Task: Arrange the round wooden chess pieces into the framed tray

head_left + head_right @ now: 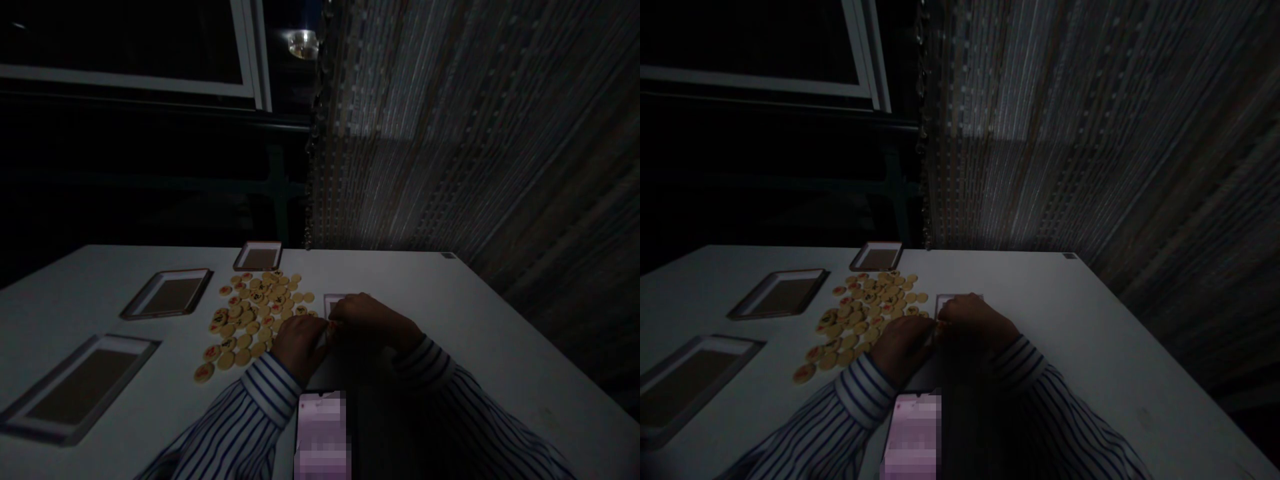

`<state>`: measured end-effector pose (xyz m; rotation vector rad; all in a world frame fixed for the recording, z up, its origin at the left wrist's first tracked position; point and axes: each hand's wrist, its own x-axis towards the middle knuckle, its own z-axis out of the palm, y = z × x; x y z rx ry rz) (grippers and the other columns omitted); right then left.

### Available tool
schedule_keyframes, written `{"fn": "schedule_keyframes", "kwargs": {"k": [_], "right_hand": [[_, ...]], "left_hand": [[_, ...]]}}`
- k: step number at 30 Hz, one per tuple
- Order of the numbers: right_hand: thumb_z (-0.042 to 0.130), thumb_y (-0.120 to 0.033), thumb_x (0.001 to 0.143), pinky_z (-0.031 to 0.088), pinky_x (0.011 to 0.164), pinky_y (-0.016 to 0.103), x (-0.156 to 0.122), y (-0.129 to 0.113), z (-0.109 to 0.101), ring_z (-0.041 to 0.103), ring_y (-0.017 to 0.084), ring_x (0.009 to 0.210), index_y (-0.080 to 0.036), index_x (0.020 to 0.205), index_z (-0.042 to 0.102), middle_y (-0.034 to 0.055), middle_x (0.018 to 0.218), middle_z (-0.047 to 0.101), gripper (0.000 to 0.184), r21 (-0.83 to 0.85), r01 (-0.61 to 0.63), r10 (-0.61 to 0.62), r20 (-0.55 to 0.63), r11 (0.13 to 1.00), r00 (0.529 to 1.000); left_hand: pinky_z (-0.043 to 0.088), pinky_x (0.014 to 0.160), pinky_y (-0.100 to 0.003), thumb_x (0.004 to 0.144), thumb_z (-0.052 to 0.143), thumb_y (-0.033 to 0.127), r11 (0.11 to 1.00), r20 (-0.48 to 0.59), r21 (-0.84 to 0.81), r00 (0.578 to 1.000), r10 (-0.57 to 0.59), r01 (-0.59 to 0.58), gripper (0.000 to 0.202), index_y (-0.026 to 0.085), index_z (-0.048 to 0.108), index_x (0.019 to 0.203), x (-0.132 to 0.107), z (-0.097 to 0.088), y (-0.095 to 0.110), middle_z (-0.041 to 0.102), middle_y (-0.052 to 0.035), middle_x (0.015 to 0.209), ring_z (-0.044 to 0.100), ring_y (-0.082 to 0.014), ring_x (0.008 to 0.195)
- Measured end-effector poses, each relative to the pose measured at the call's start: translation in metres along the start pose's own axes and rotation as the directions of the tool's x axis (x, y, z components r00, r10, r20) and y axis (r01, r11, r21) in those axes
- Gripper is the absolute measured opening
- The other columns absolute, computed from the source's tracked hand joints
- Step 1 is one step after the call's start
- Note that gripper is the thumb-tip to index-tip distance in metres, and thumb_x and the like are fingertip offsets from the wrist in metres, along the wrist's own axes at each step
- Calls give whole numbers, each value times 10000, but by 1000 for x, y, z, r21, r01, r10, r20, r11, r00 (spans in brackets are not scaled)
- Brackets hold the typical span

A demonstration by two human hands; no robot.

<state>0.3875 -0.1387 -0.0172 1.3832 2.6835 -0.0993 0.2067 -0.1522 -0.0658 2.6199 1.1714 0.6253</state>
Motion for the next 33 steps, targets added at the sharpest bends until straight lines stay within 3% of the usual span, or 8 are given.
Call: {"fn": "schedule_keyframes", "kwargs": {"k": [23,29,33], "right_hand": [[463,-321,790,365,647,264,-1,-5,0,581,187,795,-205,901,638,68,861,644,238,2,37,-36,-35,999,999],[488,-365,782,369,645,251,-4,1,-6,581,178,810,-194,882,621,67,897,636,239,41,3,-3,11,999,1000],[489,-316,785,374,644,242,-14,7,-11,581,167,802,-194,893,608,56,898,638,201,54,-1,1,-5,999,1000]], "left_hand": [[409,813,-399,730,544,267,1000,-4,0,1000,9,-9,303,213,557,1028,0,3,-3,628,-55,963,547,-232,917],[408,822,-393,724,553,272,1000,-18,-8,1000,14,-14,303,202,559,1019,-1,4,-4,623,-60,976,544,-231,926],[405,827,-397,725,559,277,1000,-17,0,1000,3,-3,301,208,560,1018,-1,4,-3,625,-56,966,545,-232,926]]}}
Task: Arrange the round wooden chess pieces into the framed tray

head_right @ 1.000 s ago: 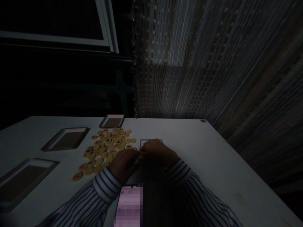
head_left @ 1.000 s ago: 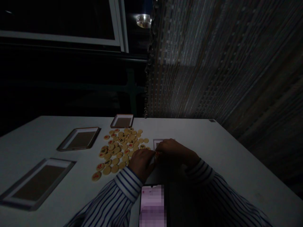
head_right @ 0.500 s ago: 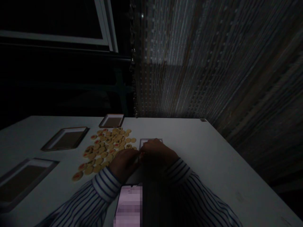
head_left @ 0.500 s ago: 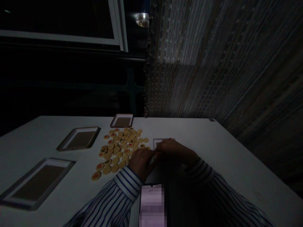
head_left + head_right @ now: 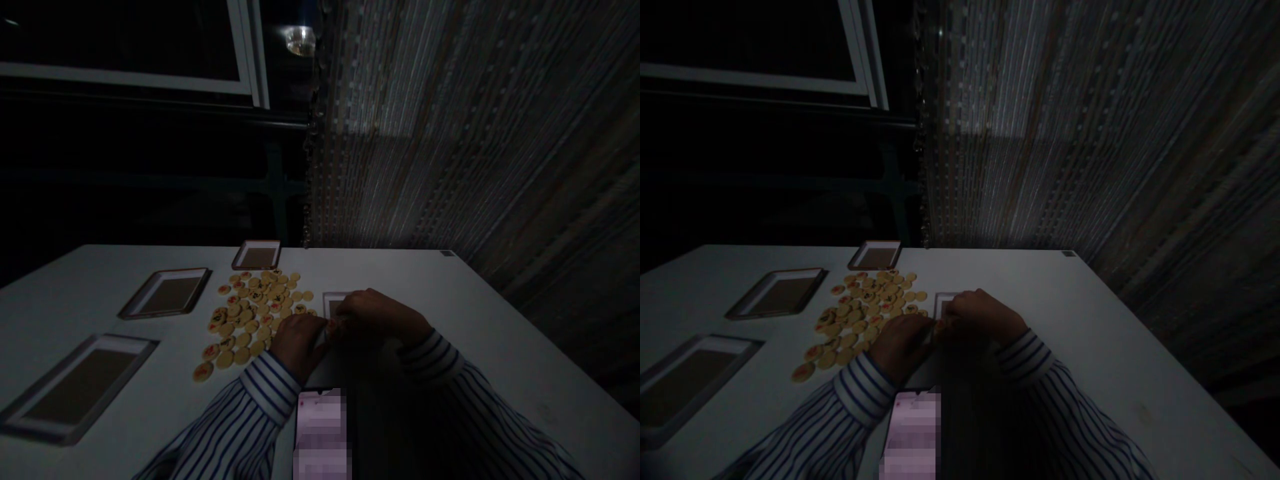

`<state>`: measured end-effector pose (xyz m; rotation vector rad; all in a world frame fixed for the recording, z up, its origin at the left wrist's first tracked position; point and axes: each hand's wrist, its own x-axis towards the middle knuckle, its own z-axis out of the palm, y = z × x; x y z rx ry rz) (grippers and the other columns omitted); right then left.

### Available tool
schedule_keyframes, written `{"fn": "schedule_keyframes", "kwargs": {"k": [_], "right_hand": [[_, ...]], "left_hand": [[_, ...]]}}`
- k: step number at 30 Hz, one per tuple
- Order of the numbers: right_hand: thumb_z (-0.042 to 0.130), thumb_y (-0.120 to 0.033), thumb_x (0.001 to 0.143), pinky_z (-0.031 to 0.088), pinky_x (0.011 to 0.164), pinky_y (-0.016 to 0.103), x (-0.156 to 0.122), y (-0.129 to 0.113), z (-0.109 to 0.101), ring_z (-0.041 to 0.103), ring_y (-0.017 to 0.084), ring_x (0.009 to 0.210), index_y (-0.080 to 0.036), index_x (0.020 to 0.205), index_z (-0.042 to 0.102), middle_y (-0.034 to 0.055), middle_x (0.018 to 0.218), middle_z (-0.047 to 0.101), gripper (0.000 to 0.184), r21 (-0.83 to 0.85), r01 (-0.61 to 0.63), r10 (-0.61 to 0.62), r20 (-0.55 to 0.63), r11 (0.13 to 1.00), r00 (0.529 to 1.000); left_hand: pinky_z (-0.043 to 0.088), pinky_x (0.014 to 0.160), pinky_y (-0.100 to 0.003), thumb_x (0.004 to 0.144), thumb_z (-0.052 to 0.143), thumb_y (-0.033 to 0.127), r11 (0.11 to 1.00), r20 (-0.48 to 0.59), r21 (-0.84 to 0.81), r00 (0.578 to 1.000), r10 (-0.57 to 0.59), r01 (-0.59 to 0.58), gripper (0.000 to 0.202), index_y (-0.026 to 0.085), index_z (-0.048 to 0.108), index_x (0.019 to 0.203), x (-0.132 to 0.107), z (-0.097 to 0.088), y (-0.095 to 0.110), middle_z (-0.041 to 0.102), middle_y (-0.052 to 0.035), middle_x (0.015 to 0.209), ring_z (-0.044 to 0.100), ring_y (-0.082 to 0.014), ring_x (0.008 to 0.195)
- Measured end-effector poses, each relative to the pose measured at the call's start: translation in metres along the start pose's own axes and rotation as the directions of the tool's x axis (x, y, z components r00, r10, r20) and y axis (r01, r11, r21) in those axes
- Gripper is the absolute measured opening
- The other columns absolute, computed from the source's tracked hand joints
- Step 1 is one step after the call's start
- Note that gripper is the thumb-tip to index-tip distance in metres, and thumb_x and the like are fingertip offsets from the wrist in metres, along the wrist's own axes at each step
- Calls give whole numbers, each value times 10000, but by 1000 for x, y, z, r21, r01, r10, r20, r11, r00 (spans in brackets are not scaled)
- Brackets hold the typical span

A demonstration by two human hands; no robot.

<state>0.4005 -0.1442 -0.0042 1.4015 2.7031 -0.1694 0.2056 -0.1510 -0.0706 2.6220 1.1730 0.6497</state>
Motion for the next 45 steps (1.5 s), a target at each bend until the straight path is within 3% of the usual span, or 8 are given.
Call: {"fn": "schedule_keyframes", "kwargs": {"k": [6,11,27,32,37,45], "right_hand": [[462,-322,791,351,545,215,-5,-4,-6,583,137,662,-178,792,637,51,773,654,227,38,-59,57,71,998,996],[447,-330,797,325,510,209,-4,-8,-7,565,121,608,-175,782,640,53,757,657,248,23,-53,51,54,998,997],[485,-307,777,365,569,221,-4,-7,-6,586,142,677,-174,814,635,51,794,655,204,28,-63,61,74,998,995],[419,-250,814,366,658,256,-4,-2,-10,580,177,807,-176,918,610,71,888,647,230,-62,-133,131,-35,989,991],[357,-251,846,351,695,272,-4,-5,-17,567,177,817,-180,932,588,62,896,641,256,-91,-177,159,-173,980,972],[324,-252,868,335,751,278,2,-14,-20,553,180,873,-179,997,568,68,950,631,286,-65,-215,190,-270,974,944]], "left_hand": [[404,835,-396,723,566,277,1000,6,-1,1000,-6,6,308,205,559,1022,0,-2,1,625,-61,981,544,-232,939],[409,820,-388,745,543,301,1000,-9,9,1000,12,-12,295,215,558,1026,0,0,0,627,-58,972,550,-227,924],[416,824,-400,706,578,288,1000,-17,-26,1000,14,-14,319,210,565,1015,0,-1,0,634,-58,973,556,-230,923],[425,850,-406,692,599,299,996,-106,-84,994,-10,2,373,183,555,1045,0,-11,1,621,-82,1040,550,-235,971],[435,857,-395,759,531,280,992,-224,-119,973,-59,33,249,174,596,975,1,-22,-7,650,-75,970,572,-209,938],[464,820,-358,781,475,318,981,-377,-171,914,-149,90,213,181,624,850,-3,-39,-23,666,-50,888,595,-188,877]]}}
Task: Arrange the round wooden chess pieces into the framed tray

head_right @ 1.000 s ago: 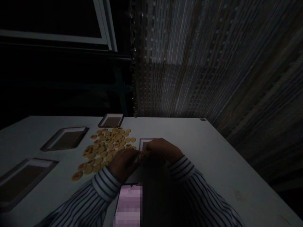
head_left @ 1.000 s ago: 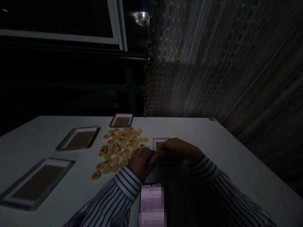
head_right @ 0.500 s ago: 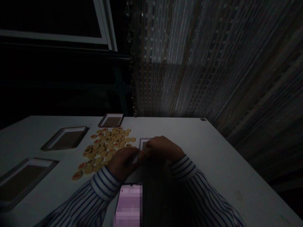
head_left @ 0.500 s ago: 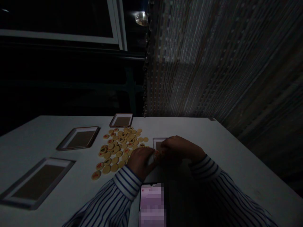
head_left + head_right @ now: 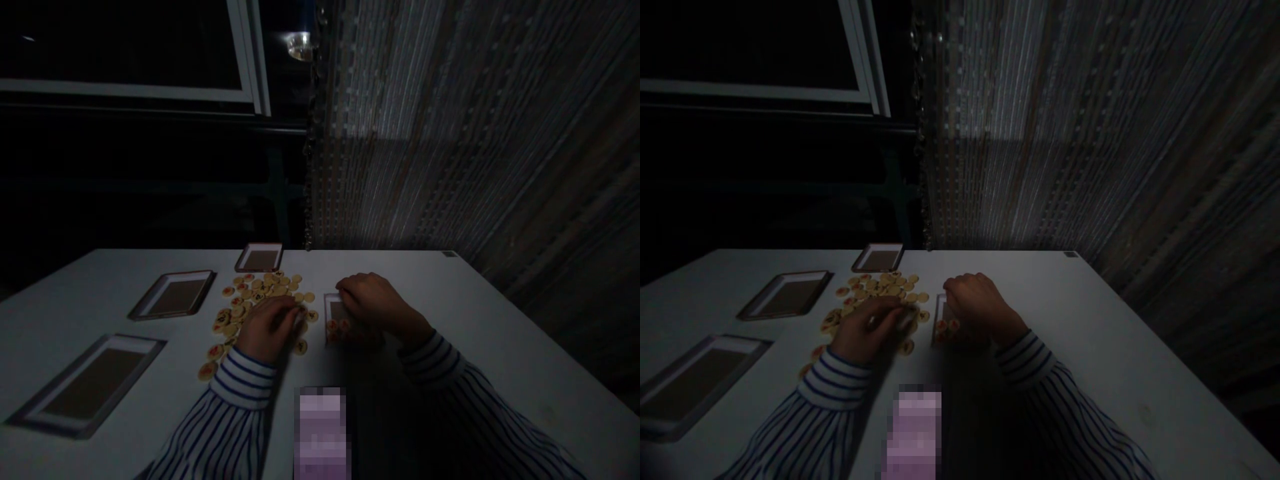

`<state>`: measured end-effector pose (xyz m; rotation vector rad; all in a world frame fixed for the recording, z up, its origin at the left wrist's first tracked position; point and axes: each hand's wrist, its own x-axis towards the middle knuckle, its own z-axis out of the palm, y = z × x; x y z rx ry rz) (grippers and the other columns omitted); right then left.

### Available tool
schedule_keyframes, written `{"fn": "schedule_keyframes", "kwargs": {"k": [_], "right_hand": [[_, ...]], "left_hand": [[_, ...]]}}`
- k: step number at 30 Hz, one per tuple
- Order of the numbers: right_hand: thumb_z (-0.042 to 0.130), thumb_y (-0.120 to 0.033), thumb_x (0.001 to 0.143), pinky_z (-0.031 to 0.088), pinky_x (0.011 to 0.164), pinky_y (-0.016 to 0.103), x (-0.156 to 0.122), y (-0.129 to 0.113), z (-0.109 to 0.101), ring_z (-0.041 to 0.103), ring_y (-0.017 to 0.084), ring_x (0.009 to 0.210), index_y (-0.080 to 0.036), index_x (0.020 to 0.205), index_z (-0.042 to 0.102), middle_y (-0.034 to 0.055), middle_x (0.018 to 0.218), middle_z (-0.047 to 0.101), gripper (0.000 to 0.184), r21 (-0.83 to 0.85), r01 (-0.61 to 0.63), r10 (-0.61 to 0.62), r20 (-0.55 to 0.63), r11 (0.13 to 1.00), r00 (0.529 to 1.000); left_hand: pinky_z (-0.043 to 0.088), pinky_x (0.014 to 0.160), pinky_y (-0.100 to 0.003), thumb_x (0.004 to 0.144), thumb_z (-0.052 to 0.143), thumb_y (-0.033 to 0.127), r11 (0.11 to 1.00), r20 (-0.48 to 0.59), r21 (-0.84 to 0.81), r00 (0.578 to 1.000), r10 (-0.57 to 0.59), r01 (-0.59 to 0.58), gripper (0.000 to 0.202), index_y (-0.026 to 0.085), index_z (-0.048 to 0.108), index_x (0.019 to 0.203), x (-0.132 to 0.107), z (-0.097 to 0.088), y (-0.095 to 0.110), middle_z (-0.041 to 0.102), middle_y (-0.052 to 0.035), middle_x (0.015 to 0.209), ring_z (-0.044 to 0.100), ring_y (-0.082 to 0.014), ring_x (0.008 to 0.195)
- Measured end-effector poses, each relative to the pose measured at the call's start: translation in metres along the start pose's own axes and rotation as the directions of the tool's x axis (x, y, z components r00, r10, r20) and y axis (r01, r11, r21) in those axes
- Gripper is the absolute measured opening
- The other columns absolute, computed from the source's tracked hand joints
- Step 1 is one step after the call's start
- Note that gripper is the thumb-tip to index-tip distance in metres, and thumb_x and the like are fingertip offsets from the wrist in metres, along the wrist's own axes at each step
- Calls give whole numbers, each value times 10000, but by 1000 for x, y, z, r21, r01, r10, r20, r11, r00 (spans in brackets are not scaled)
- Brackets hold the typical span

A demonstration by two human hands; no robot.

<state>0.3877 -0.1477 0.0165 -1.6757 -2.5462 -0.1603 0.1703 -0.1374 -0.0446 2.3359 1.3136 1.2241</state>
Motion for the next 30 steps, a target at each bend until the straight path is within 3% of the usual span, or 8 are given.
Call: {"fn": "schedule_keyframes", "kwargs": {"k": [3,7,16,24,30], "right_hand": [[317,-245,871,327,754,281,-1,-4,-2,548,179,866,-176,988,572,71,939,631,289,18,-15,15,-11,1000,1000],[319,-239,870,321,764,286,-2,-6,-3,542,181,876,-167,1022,563,83,948,628,296,31,-27,28,-54,999,998],[333,-254,865,329,793,293,1,-10,1,536,178,909,-170,1056,561,69,986,627,309,78,-48,61,-172,996,983],[349,-262,856,330,801,289,18,-33,-2,528,176,928,-177,1063,566,62,1006,622,312,96,15,-5,-110,995,994],[330,-275,869,329,755,298,33,-53,5,529,182,878,-189,994,574,62,921,624,288,63,103,-100,-44,993,994]], "left_hand": [[470,811,-338,777,471,345,998,-50,8,997,-56,56,219,191,627,797,6,-9,-1,673,-36,866,605,-186,857],[478,797,-305,773,470,365,993,-36,51,994,-105,107,244,193,638,816,12,-23,-8,682,-30,866,614,-180,850],[462,831,-335,782,450,371,979,44,197,997,-62,52,290,174,633,891,-1,-39,-46,665,-67,943,592,-195,902],[435,868,-376,773,460,320,952,124,306,990,-61,20,269,184,657,895,-3,-44,-61,658,-74,985,570,-214,957],[419,880,-390,755,507,324,942,214,334,976,-49,-26,255,185,680,882,-5,-37,-61,632,-96,1025,554,-233,972]]}}
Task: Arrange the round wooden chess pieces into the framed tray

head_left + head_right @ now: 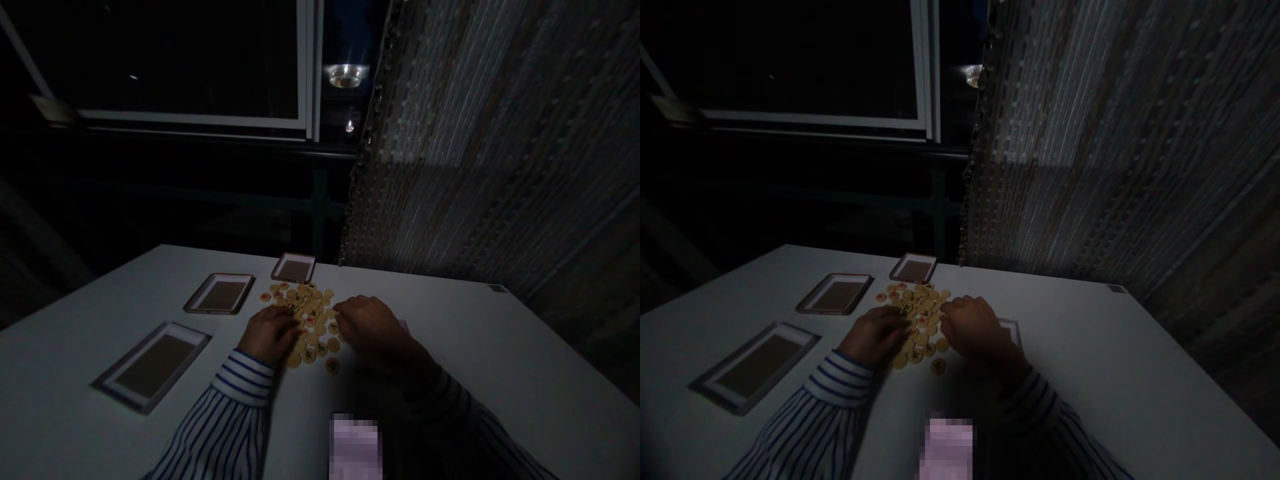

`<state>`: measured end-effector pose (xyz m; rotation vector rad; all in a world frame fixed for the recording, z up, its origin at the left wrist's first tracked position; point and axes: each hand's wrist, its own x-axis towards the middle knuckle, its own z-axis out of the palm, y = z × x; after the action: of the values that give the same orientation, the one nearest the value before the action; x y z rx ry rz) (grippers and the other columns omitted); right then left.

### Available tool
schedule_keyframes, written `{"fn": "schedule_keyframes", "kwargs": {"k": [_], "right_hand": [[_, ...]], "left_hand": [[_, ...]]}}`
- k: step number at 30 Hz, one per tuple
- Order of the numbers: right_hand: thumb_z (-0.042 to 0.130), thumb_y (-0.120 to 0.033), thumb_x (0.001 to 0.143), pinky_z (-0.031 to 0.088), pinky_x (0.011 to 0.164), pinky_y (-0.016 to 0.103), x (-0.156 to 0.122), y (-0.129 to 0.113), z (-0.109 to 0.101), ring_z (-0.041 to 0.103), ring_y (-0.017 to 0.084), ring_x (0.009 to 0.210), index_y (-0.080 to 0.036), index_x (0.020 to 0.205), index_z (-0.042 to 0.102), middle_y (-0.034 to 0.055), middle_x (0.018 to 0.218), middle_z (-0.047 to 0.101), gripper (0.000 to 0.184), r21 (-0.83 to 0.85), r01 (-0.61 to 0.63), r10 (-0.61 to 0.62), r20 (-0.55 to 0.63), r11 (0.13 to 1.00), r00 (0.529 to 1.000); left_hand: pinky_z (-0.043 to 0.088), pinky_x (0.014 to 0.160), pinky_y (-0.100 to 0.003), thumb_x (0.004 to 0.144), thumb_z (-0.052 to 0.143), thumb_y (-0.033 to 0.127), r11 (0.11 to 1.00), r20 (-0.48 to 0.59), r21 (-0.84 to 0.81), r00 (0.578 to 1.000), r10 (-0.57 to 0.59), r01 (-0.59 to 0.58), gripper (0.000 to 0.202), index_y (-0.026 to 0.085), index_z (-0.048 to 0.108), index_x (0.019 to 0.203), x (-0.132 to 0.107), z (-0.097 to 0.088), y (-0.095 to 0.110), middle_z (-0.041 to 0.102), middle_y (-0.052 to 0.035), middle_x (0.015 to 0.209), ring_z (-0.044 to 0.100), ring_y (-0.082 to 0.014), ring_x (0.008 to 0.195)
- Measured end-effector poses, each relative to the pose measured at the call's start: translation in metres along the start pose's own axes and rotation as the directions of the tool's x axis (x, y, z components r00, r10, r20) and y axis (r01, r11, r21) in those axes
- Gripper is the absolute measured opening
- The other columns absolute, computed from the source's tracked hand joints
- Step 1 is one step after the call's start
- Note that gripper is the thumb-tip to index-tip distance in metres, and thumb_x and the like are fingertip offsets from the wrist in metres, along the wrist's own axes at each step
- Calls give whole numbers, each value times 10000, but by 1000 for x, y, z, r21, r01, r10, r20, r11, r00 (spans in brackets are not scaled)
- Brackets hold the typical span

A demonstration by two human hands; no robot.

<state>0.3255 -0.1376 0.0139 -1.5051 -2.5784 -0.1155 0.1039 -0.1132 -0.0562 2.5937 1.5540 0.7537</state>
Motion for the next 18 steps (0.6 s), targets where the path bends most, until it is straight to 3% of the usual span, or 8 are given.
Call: {"fn": "schedule_keyframes", "kwargs": {"k": [7,13,18], "right_hand": [[358,-246,851,328,733,303,6,-5,18,519,184,875,-192,974,566,59,923,612,248,-20,39,-37,81,999,996],[353,-229,862,345,721,291,5,-11,22,515,178,869,-188,943,574,68,920,597,239,2,100,-100,101,995,990],[407,-280,830,368,743,312,20,-16,31,513,201,912,-205,957,571,63,953,593,221,-11,121,-117,168,993,979]], "left_hand": [[382,901,-433,745,520,338,995,73,97,997,-11,4,241,215,678,879,-1,8,6,580,-94,1114,500,-260,1050],[375,897,-450,736,511,321,993,70,115,997,-44,36,237,212,687,851,-1,7,8,572,-104,1118,489,-276,1054],[360,906,-455,724,488,249,992,55,111,996,-72,65,248,217,690,864,-2,7,9,562,-108,1129,466,-280,1074]]}}
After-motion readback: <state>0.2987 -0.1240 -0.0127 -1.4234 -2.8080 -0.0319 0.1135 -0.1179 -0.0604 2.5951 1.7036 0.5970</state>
